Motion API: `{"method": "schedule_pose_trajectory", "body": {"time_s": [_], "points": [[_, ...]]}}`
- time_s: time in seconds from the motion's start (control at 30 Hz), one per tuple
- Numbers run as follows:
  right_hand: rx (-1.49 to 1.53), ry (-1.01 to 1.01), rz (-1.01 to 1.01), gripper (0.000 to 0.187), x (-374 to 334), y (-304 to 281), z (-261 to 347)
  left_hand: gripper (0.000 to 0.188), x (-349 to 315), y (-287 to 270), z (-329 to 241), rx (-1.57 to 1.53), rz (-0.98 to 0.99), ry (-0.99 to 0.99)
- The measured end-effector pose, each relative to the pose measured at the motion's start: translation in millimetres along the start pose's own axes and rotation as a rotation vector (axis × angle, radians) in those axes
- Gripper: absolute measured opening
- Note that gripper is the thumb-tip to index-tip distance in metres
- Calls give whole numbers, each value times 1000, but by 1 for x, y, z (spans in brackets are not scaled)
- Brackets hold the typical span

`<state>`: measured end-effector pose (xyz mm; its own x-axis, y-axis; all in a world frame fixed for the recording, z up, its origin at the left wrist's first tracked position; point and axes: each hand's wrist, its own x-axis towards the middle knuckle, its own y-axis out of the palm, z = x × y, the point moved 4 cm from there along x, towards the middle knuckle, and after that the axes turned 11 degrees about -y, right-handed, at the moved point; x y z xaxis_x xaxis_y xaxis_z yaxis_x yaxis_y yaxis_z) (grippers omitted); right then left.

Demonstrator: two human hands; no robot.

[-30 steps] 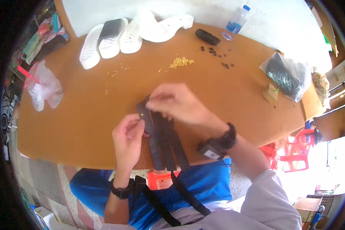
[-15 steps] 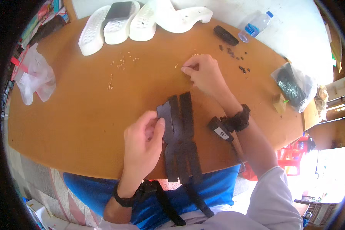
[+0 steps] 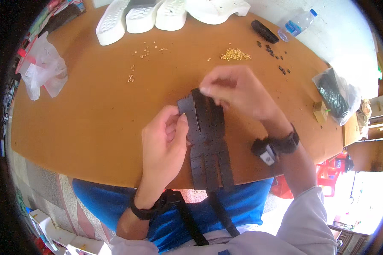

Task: Adding decorative gold studs to black leather shoe components in a manufacturing workshop.

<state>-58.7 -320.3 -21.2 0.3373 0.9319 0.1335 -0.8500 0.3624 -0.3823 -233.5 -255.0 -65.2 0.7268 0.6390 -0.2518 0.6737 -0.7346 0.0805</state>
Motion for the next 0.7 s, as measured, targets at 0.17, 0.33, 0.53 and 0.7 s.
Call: {"method": "schedule_pose_trajectory", "body": {"time_s": [0.17, 0.33, 0.53, 0.7], "points": [[216, 55, 139, 12, -17, 20, 3, 10, -2, 3, -8, -8, 10, -19], [217, 50, 173, 12, -18, 21, 0, 12, 0, 4, -9, -30, 22, 3], [246, 30, 171, 11, -19, 23, -4, 12, -3, 5, -14, -37, 47, -49], [239, 13, 173, 11, -21, 23, -7, 13, -5, 6, -12, -56, 57, -22]]}}
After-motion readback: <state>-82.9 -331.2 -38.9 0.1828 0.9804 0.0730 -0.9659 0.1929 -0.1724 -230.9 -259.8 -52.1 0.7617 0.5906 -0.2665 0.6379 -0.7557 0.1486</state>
